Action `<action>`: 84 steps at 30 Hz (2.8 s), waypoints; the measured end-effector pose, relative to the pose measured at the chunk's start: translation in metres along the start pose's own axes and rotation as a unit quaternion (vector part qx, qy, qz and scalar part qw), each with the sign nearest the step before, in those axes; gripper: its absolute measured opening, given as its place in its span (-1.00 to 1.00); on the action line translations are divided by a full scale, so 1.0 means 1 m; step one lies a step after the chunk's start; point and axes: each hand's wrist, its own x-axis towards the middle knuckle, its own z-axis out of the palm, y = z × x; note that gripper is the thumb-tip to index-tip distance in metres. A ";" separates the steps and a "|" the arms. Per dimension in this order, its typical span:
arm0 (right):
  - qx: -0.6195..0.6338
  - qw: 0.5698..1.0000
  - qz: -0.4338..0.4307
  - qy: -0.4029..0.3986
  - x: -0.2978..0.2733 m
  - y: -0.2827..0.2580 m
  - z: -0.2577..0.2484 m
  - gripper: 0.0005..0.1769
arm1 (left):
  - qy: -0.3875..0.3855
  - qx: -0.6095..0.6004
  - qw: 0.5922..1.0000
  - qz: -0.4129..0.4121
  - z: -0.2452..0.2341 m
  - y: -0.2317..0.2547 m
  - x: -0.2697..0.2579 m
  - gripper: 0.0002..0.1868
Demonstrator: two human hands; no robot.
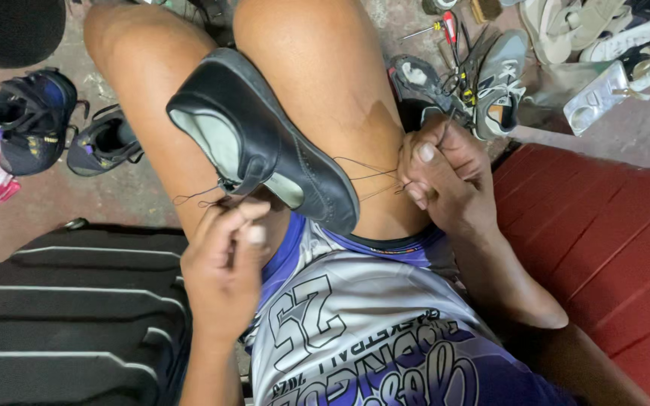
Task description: The person is sitting on the floor repairing a black shoe by hand. They use a needle and thread to stitch the sole to the upper part of the shoe, pulling the thread tight after each stitch.
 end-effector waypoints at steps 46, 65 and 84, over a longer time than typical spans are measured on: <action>0.008 1.000 0.030 0.001 -0.014 -0.010 0.016 -0.76 | -0.144 0.024 0.989 -0.011 0.031 0.027 0.031 -0.74; -0.157 0.981 -0.062 0.099 0.005 -0.041 -0.040 -0.65 | -0.321 -0.182 0.929 -0.011 -0.018 0.043 0.096 -0.86; -0.200 0.974 -0.038 -0.099 0.004 -0.008 0.083 -0.85 | -0.179 -0.069 0.976 0.105 -0.005 0.048 0.090 -0.87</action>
